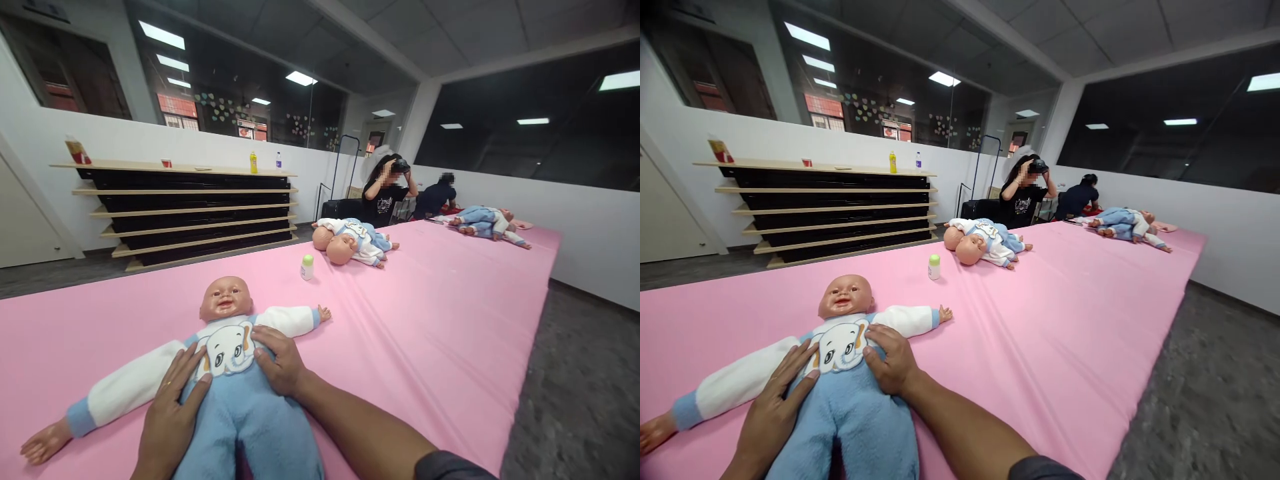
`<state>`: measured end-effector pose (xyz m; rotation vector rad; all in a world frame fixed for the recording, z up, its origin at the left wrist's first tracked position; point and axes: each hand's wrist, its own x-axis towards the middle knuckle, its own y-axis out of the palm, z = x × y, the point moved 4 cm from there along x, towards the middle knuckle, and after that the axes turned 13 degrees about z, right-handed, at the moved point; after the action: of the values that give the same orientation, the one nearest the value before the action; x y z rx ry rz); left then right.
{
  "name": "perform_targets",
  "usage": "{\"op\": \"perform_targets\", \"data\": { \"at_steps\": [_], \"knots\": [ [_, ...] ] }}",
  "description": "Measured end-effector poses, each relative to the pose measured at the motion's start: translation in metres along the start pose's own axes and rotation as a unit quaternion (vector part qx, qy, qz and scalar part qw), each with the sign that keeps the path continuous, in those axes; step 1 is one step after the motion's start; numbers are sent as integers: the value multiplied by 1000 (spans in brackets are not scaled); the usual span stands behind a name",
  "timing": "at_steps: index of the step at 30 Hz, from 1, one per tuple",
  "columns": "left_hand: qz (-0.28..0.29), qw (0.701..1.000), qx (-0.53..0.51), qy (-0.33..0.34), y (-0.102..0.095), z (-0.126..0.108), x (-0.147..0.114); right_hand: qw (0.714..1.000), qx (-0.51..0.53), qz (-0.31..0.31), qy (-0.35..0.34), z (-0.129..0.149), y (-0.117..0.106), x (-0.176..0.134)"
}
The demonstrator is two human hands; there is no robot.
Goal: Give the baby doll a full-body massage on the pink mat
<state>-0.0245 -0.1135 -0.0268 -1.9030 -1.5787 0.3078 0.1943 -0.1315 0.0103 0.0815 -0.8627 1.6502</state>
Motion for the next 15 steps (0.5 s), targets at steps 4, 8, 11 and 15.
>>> {"op": "perform_targets", "data": {
  "at_steps": [4, 8, 11, 15],
  "knots": [
    [3, 1000, -18, 4, 2, 2, 1, 1000, -3, 0, 9, 0, -1, 0],
    [-17, 999, -38, 5, 2, -5, -3, 1000, 6, 21, 19, -3, 0, -1],
    [-11, 999, -38, 7, 2, -14, -5, 999, 12, 37, 36, -8, 0, -2],
    [-10, 999, -42, 0, 0, -22, -5, 997, 18, 56, 52, -14, 1, -2]
  ]
}}
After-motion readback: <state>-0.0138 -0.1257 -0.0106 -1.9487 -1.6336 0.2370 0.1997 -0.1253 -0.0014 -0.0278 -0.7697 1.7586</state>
